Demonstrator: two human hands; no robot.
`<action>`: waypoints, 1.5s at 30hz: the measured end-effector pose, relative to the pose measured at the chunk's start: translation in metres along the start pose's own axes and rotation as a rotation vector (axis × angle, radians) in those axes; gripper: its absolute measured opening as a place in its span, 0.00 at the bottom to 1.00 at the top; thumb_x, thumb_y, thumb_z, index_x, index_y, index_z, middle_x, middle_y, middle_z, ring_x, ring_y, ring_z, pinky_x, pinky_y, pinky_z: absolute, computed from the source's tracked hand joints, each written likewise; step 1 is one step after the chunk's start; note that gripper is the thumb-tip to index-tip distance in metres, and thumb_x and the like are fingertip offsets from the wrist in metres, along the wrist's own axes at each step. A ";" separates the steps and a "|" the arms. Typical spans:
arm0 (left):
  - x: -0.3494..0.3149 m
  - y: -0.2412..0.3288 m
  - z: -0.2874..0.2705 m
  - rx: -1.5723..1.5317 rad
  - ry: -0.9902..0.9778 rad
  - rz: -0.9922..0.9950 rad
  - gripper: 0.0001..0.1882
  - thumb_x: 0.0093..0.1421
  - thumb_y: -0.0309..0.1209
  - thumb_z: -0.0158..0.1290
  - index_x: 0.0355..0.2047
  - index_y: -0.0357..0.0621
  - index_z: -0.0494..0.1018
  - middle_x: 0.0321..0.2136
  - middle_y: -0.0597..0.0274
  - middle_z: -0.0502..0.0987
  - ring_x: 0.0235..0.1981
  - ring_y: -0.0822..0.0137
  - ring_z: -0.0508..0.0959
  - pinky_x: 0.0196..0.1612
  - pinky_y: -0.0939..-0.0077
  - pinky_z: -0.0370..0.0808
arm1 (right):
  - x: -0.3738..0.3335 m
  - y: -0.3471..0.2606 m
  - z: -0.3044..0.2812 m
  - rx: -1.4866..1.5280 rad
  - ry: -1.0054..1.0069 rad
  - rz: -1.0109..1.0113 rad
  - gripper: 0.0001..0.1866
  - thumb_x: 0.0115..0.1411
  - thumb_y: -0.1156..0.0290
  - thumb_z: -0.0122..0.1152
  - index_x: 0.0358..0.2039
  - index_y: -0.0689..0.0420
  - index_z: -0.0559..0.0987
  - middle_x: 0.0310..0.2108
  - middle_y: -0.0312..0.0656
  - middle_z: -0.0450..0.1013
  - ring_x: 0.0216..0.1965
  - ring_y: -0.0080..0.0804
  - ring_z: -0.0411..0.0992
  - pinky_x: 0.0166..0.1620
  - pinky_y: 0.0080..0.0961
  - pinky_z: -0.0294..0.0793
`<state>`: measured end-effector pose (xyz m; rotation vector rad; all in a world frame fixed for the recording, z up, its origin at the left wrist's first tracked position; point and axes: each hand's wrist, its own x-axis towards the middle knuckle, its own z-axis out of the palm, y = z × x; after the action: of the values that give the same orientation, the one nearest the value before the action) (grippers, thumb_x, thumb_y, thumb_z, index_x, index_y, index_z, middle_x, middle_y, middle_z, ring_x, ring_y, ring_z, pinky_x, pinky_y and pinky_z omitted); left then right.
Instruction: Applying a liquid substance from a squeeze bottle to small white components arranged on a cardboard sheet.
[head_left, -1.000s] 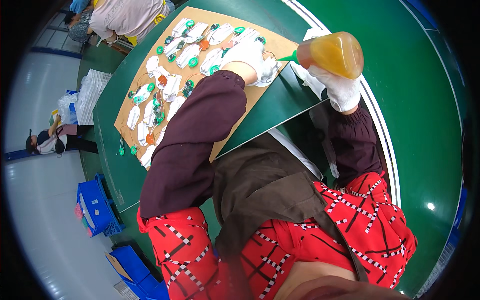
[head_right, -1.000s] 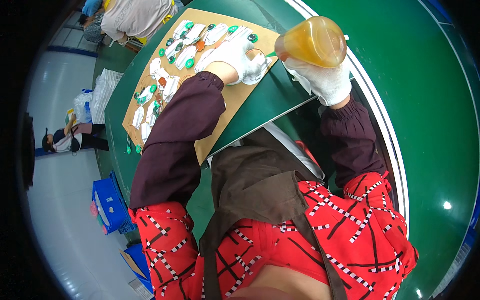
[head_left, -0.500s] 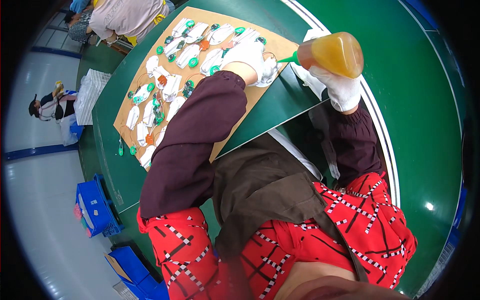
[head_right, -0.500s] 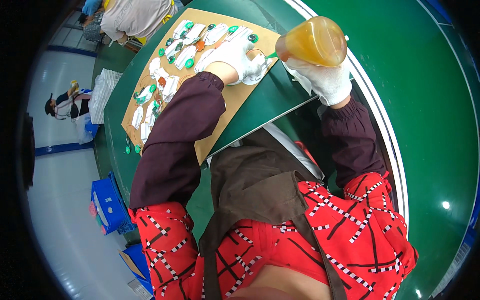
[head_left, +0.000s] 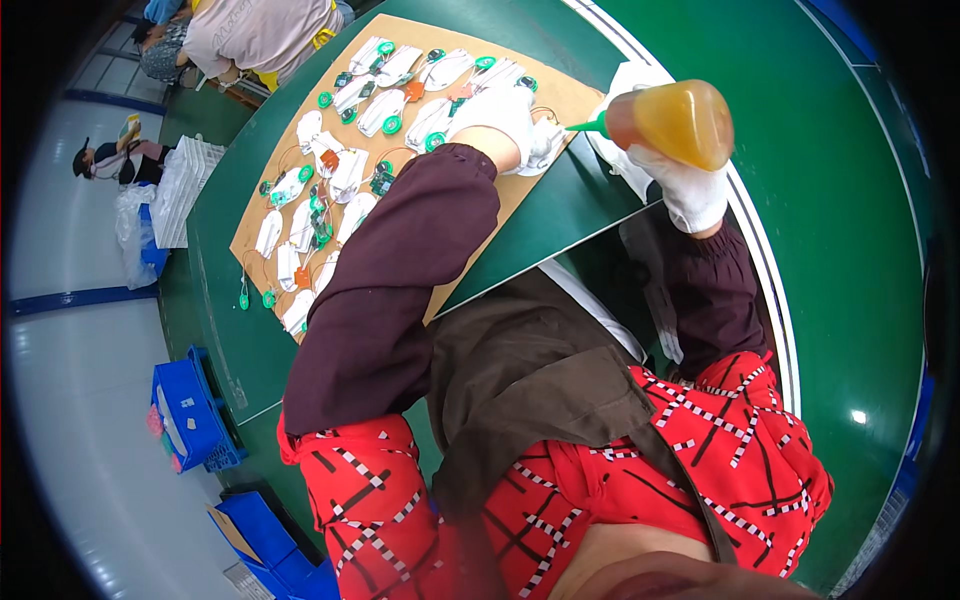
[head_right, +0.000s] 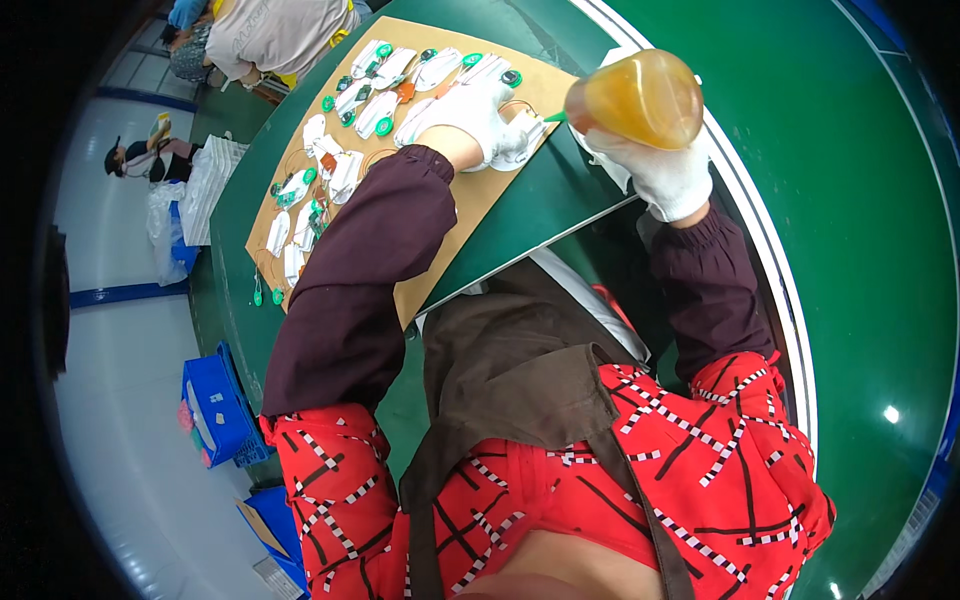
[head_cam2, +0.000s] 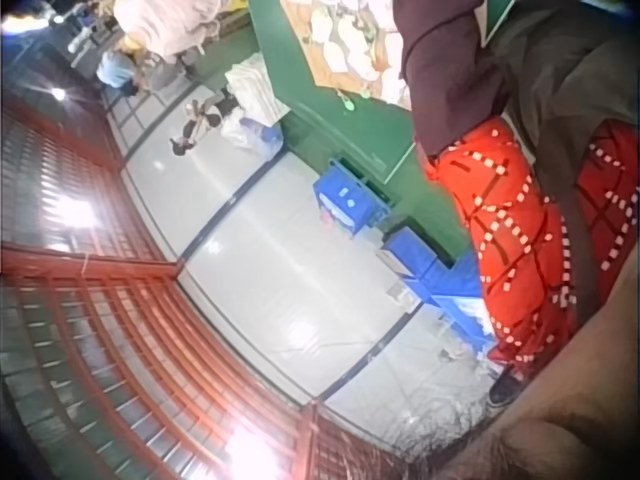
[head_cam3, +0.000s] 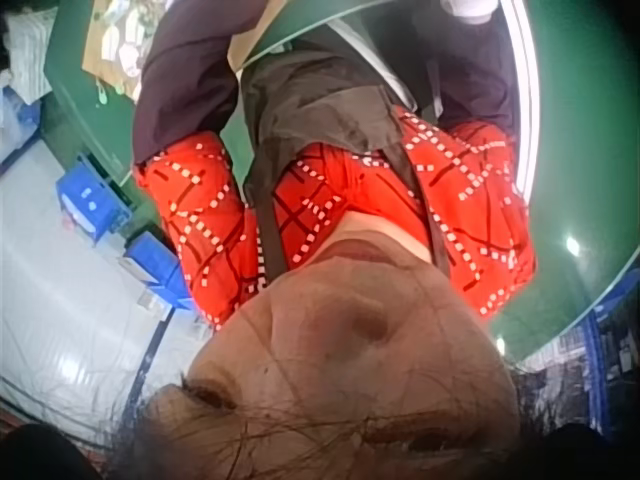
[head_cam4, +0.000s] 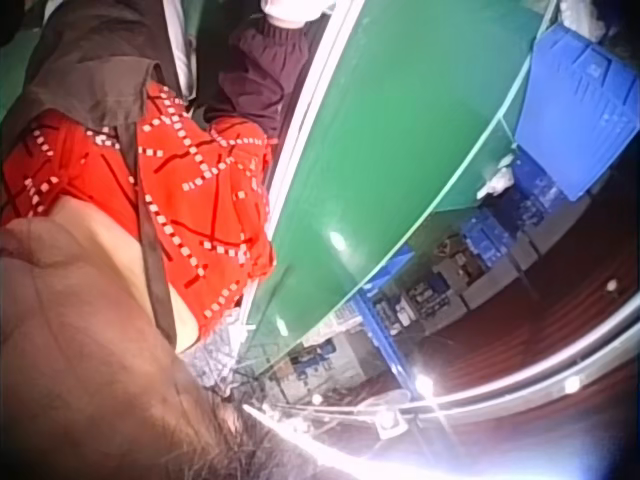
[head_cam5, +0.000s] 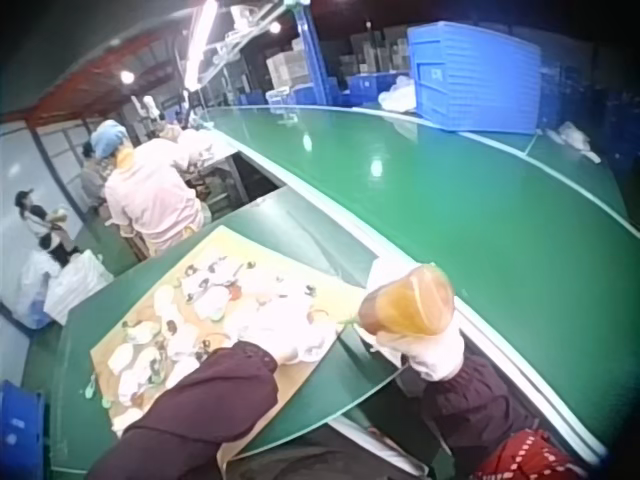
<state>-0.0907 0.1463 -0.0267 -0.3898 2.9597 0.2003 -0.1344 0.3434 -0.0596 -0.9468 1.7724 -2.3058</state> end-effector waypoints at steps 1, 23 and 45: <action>0.000 -0.001 0.002 -0.007 0.056 0.042 0.28 0.49 0.51 0.48 0.40 0.41 0.72 0.41 0.48 0.73 0.43 0.53 0.72 0.46 0.66 0.68 | -0.001 -0.001 -0.005 -0.011 0.030 -0.003 0.27 0.38 0.81 0.68 0.42 0.60 0.69 0.35 0.38 0.71 0.35 0.27 0.71 0.39 0.23 0.71; -0.027 -0.018 -0.032 -0.339 -0.087 0.051 0.36 0.45 0.46 0.52 0.52 0.40 0.60 0.43 0.47 0.70 0.42 0.56 0.72 0.45 0.73 0.68 | 0.001 0.002 -0.069 0.660 0.323 -0.130 0.29 0.52 0.63 0.60 0.51 0.61 0.62 0.48 0.49 0.65 0.49 0.46 0.66 0.54 0.45 0.64; 0.003 -0.088 -0.015 0.293 0.021 -0.154 0.12 0.53 0.30 0.45 0.33 0.41 0.76 0.35 0.50 0.76 0.40 0.57 0.76 0.42 0.68 0.72 | 0.023 -0.029 0.016 0.556 0.095 -0.031 0.22 0.53 0.71 0.56 0.47 0.62 0.65 0.43 0.42 0.66 0.46 0.33 0.66 0.50 0.35 0.65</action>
<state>-0.0720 0.0592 -0.0227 -0.5763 2.8993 -0.2529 -0.1360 0.3293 -0.0212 -0.7729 1.0328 -2.6743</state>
